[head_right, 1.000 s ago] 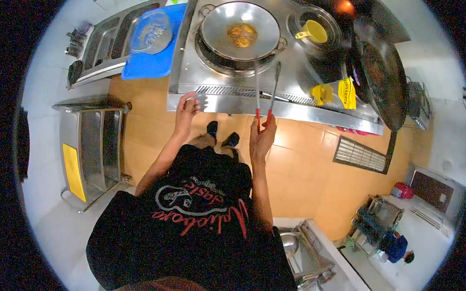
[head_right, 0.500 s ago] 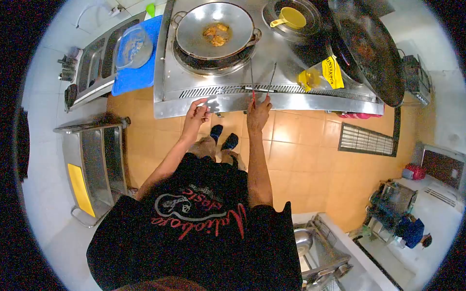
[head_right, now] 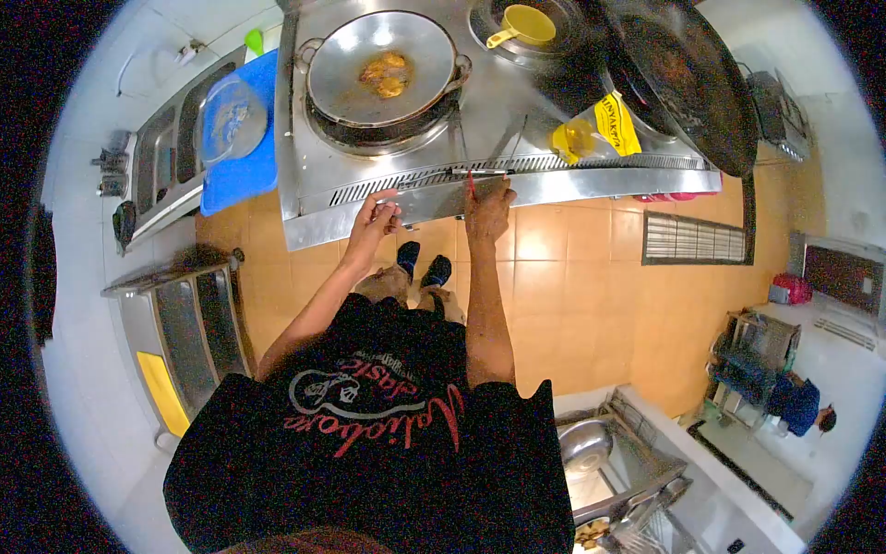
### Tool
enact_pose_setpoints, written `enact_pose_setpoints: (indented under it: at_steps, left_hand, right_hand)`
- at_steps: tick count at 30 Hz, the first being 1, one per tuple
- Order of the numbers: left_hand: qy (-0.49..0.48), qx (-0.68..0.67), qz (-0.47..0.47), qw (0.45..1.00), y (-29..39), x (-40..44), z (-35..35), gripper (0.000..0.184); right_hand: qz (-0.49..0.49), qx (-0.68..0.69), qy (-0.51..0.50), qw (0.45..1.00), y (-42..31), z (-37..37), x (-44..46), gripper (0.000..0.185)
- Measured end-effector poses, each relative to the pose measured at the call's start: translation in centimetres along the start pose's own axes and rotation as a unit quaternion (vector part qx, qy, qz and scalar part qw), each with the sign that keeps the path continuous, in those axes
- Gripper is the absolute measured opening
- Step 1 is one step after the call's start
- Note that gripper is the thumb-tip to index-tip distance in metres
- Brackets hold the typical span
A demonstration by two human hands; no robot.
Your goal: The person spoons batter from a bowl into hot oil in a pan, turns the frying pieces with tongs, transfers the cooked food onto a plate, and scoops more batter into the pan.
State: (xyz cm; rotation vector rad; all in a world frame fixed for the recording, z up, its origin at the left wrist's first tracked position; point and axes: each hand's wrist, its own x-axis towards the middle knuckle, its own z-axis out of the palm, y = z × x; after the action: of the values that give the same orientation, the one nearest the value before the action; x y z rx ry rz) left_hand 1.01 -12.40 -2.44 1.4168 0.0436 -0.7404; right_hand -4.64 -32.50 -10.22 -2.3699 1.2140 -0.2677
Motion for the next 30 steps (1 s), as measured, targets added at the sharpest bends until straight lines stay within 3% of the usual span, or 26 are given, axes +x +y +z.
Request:
enact_pose_setpoints:
  at_steps: [6, 11, 14, 19, 21, 30]
  left_hand:
    - [-0.037, -0.001, -0.01, 0.999, 0.0, 1.3, 0.5, 0.026]
    - [-0.121, 0.025, -0.027, 0.992, 0.2, 2.1, 2.9, 0.025]
    - [-0.148, 0.082, -0.018, 0.985, 0.0, 2.1, 6.0, 0.025]
    - [-0.317, 0.093, 0.036, 0.943, -2.5, 1.2, 12.2, 0.027]
    - [-0.312, 0.118, 0.051, 0.941, -4.3, 0.2, 15.2, 0.029]
    - [-0.502, 0.134, -0.022, 0.854, -8.6, -14.6, 29.5, 0.03]
  right_hand:
    - [0.024, 0.003, 0.027, 0.999, -0.7, -2.4, -0.7, 0.076]
    - [-0.072, 0.044, 0.158, 0.984, 0.7, -5.9, -3.0, 0.054]
    - [-0.04, 0.083, 0.197, 0.976, 0.5, -9.4, -5.4, 0.042]
    - [0.015, 0.087, 0.3, 0.95, 3.6, -14.7, -10.2, 0.036]
    - [0.055, 0.086, 0.329, 0.939, 5.2, -17.1, -12.6, 0.037]
    - [0.185, 0.067, 0.424, 0.884, 15.2, -25.4, -23.1, 0.032]
